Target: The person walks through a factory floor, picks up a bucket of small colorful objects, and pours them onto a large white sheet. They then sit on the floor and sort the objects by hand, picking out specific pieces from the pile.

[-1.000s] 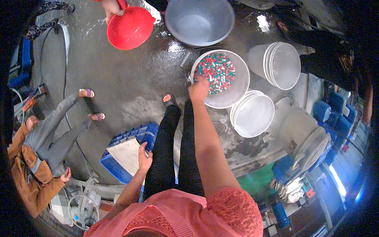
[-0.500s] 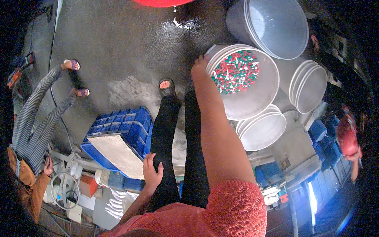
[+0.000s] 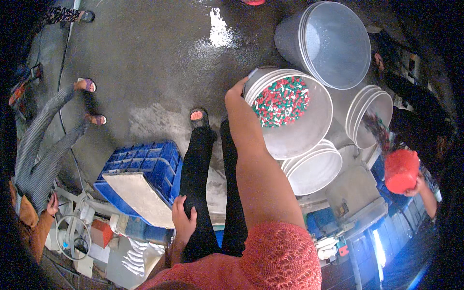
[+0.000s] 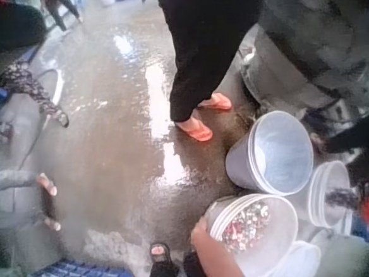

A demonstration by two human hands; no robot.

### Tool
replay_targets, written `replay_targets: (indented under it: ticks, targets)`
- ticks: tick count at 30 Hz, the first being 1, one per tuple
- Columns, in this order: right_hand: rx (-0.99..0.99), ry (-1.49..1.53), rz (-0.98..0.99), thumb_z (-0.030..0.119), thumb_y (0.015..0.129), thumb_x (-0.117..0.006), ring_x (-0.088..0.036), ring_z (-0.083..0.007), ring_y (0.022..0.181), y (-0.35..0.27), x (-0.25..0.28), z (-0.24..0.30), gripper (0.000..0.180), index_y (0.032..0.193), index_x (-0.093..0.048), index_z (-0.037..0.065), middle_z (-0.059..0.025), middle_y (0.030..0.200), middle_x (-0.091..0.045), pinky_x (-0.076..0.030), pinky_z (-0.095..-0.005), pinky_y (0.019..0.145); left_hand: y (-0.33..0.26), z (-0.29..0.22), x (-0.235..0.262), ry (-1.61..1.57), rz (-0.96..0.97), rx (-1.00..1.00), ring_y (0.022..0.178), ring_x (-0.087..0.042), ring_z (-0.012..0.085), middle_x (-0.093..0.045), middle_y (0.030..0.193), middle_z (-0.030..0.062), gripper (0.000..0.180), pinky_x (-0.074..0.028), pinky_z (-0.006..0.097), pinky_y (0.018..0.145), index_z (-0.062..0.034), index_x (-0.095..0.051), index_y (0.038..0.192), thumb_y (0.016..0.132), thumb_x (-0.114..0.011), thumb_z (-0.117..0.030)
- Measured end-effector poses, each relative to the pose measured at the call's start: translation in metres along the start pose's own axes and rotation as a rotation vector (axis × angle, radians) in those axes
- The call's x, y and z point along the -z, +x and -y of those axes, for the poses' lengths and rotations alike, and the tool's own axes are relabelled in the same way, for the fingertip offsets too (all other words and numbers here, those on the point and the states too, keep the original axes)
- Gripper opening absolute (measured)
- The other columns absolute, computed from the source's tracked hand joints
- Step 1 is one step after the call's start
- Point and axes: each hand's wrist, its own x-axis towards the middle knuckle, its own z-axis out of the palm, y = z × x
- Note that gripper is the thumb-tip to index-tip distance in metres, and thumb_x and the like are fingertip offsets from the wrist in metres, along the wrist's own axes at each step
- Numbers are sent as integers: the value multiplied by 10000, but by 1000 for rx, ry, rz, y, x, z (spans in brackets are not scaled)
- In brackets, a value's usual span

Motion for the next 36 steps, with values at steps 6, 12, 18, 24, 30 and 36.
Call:
replay_targets:
  ticks: [6, 12, 18, 24, 30, 36]
  targets:
    - [170, -239, -158, 433, 790, -433, -413, -283, 1122, 35, -11, 14, 413, 1112, -559, 207, -4, 1027, -577, -54, -599, 975, 9, -3, -4, 21, -48, -56, 1078, -402, 365, -421, 1160, 195, 473, -326, 432, 899, -37, -419, 1143, 717, -579, -166]
    - [84, 195, -813, 297, 729, -536, -361, -331, 1159, -125, 1, -61, 389, 1078, -558, 125, -100, 1060, -537, -73, -607, 976, -1, -2, 0, -62, -56, -27, 1068, -406, 358, -431, 1139, 190, 452, -322, 428, 912, -31, -423, 1135, 724, -572, -144]
    - [-465, 1342, -1355, -35, 632, -531, -196, -335, 1265, -249, -85, -71, 704, 1286, -279, 40, -236, 1322, -225, -115, -490, 1026, -11, 1, 24, -53, -147, -54, 1076, -382, 355, -425, 1119, 191, 445, -301, 421, 931, -20, -431, 1102, 674, -552, -41]
    - [-627, 2942, -1008, -22, 753, -534, -578, -231, 831, -240, -187, -82, 373, 1101, -399, -32, -159, 977, -539, -502, -410, 688, -23, 17, 77, -112, -192, -23, 1050, -398, 363, -457, 1093, 178, 423, -309, 414, 922, -42, -452, 1084, 668, -525, -41]
    - [-77, 3426, -245, 288, 872, -464, -558, -156, 547, -250, -194, -106, 186, 865, -546, 121, 4, 645, -550, -473, -309, 474, -42, 70, 128, -171, -24, 177, 896, -549, 289, -578, 944, 148, 256, -434, 358, 801, -59, -567, 967, 715, -529, -83]
    - [90, 3263, -345, 323, 861, -421, -483, -149, 451, -259, -183, -95, 244, 845, -556, 120, 1, 624, -540, -449, -338, 429, -25, 56, 224, -279, -69, 267, 813, -609, 249, -624, 862, 139, 220, -466, 317, 755, -75, -585, 959, 782, -502, -174]
